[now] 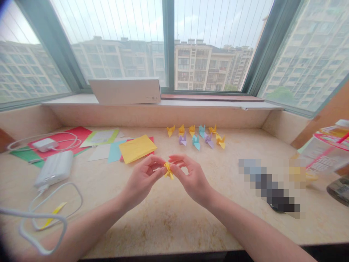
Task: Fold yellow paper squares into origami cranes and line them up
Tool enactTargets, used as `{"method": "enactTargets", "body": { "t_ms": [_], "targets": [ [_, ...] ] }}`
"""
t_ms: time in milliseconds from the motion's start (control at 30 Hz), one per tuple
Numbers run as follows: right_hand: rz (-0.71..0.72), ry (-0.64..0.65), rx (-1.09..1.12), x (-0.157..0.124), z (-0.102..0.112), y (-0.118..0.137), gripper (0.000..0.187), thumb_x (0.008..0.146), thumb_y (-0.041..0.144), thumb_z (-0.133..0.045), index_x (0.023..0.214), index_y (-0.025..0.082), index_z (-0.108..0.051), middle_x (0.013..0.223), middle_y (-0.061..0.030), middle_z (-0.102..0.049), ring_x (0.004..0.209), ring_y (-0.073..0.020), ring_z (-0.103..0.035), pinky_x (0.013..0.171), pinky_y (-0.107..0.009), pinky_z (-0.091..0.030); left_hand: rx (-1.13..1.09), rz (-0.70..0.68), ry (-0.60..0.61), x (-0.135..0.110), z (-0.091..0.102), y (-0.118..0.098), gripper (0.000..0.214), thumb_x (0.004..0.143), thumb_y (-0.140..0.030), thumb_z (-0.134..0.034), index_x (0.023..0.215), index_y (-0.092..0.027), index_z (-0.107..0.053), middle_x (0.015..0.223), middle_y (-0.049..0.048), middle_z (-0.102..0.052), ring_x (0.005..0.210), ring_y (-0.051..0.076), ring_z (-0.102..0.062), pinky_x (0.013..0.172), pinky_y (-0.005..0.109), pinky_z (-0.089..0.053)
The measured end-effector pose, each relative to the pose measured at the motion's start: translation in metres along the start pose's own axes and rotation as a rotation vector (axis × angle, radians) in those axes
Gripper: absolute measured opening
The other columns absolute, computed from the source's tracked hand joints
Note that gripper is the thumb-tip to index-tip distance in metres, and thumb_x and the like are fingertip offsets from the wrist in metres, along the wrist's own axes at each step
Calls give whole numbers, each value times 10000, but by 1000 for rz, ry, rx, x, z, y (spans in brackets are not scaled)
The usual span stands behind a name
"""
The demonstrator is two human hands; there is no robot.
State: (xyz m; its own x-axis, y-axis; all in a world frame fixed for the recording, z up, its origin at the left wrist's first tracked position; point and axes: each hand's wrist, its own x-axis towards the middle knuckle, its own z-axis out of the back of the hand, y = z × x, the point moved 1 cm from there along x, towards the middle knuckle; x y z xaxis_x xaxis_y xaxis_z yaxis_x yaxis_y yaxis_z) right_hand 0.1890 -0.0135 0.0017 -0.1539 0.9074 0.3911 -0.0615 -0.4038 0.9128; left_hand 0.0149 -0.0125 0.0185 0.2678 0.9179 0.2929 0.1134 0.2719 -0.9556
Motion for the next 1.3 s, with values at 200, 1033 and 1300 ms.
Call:
{"method": "enactTargets", "body": {
  "t_ms": [200, 1033, 1300],
  "targets": [
    [-46, 102, -47, 0, 1, 7, 317, 932, 487, -600, 1044, 229, -745, 1054, -77, -758, 947, -227, -678, 848, -383, -510, 57, -37, -48, 0, 2, -1, 169, 847, -287, -728, 878, -157, -624, 835, 6, -637, 752, 121, -615, 675, 226, -497],
    [-193, -240, 417, 19, 18, -2, 283, 727, 355, -854, 950, 226, -737, 780, 14, -695, 659, -101, -604, 634, -234, -498, -35, 61, 1, 8, 7, 9, 244, 870, -324, -705, 991, -157, -576, 609, -40, -630, 531, 97, -552, 530, 221, -438],
    [-237, -243, 558, 25, 24, 1, 303, 703, 290, -878, 968, 230, -745, 781, 27, -707, 690, -69, -628, 648, -164, -517, -17, 65, -20, 8, 7, 3, 230, 862, -321, -707, 964, -161, -577, 595, -51, -612, 523, 91, -534, 518, 210, -419]
  ]
}}
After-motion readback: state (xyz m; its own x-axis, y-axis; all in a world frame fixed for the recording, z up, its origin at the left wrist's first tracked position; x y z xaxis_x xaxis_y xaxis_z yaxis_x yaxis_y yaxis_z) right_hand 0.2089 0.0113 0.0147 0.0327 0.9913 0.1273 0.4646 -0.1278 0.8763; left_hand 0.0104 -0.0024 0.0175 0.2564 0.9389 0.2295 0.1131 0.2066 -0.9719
